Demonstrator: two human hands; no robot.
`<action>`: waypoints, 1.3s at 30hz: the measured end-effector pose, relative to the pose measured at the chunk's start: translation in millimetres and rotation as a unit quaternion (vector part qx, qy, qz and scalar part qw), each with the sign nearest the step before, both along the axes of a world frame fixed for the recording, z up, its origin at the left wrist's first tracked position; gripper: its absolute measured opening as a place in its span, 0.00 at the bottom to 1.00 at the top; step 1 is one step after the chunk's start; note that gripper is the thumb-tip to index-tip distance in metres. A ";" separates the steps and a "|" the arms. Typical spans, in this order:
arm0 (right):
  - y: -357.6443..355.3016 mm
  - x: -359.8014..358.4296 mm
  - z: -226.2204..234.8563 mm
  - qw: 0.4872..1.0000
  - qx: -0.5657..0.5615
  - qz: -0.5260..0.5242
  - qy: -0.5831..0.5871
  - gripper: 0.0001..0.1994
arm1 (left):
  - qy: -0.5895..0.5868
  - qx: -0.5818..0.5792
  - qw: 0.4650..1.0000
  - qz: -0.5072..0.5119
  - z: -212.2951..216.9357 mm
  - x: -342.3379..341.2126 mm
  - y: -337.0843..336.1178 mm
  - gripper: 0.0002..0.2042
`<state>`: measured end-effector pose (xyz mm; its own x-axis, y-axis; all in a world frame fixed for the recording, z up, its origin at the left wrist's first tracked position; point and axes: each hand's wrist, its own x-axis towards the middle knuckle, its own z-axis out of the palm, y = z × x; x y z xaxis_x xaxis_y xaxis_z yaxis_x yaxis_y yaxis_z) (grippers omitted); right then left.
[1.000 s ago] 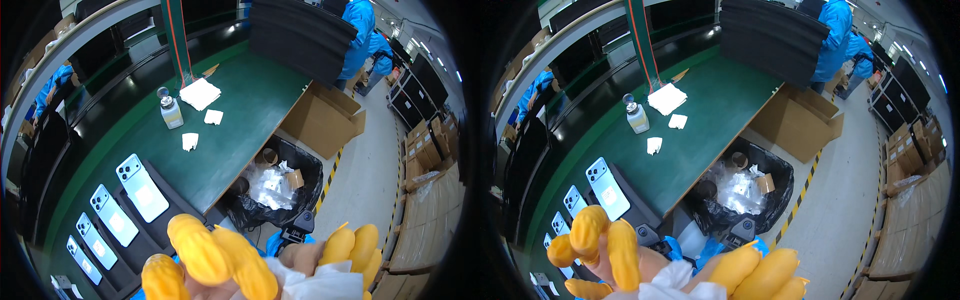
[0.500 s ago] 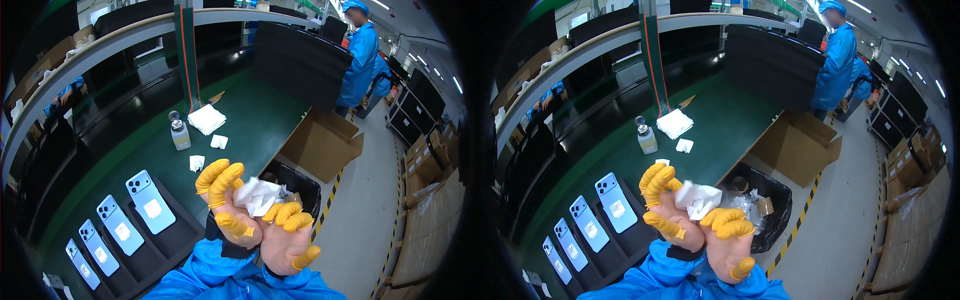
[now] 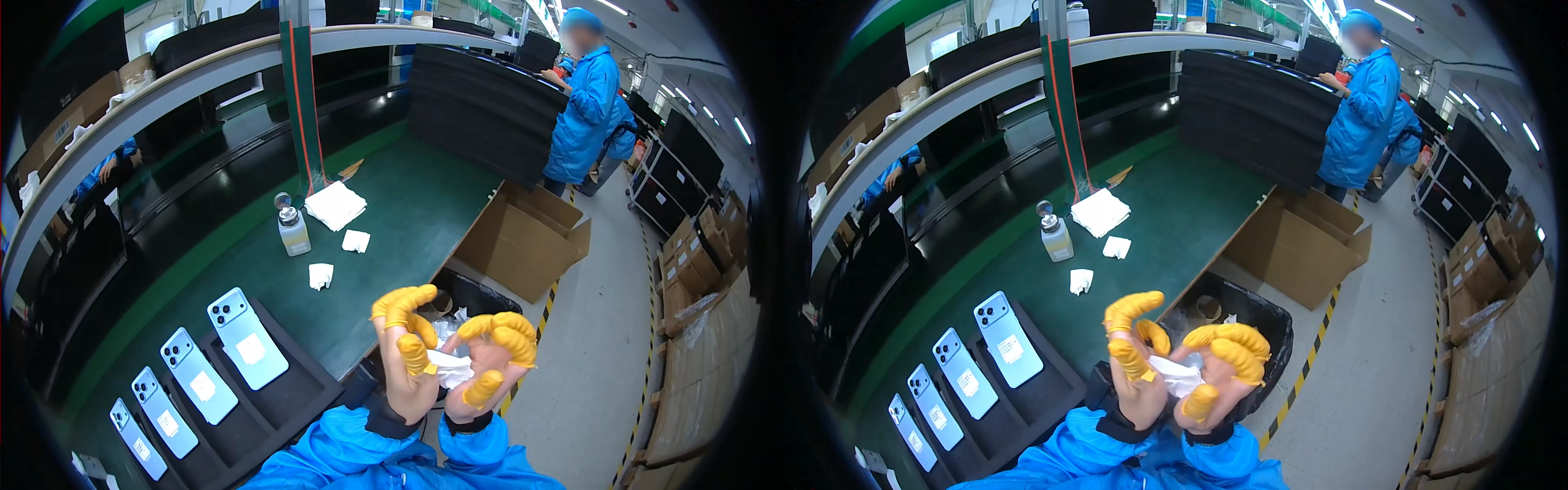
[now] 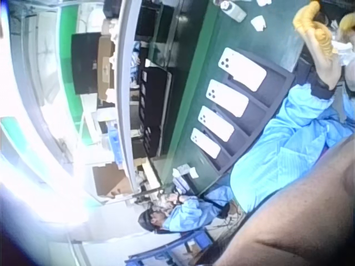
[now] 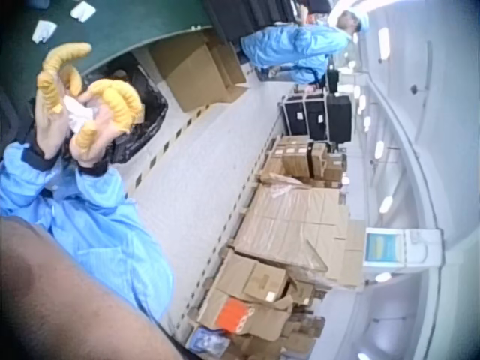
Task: Cleaning and inspecting the backs of four smartphones on an assembly line.
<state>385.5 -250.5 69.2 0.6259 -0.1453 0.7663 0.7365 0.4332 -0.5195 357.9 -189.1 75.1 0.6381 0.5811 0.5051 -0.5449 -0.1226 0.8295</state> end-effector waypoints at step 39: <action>-67.2 -80.7 107.7 0.882 0.165 0.404 0.176 0.12 | -0.247 -0.328 0.842 -0.350 95.6 -80.2 -4.9 0.14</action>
<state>304.9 -317.7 176.9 0.8175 0.2790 0.5038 -0.0639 0.9133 -0.4022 277.7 -194.0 170.7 0.7467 0.4071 0.5260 -0.5916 0.7680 0.2454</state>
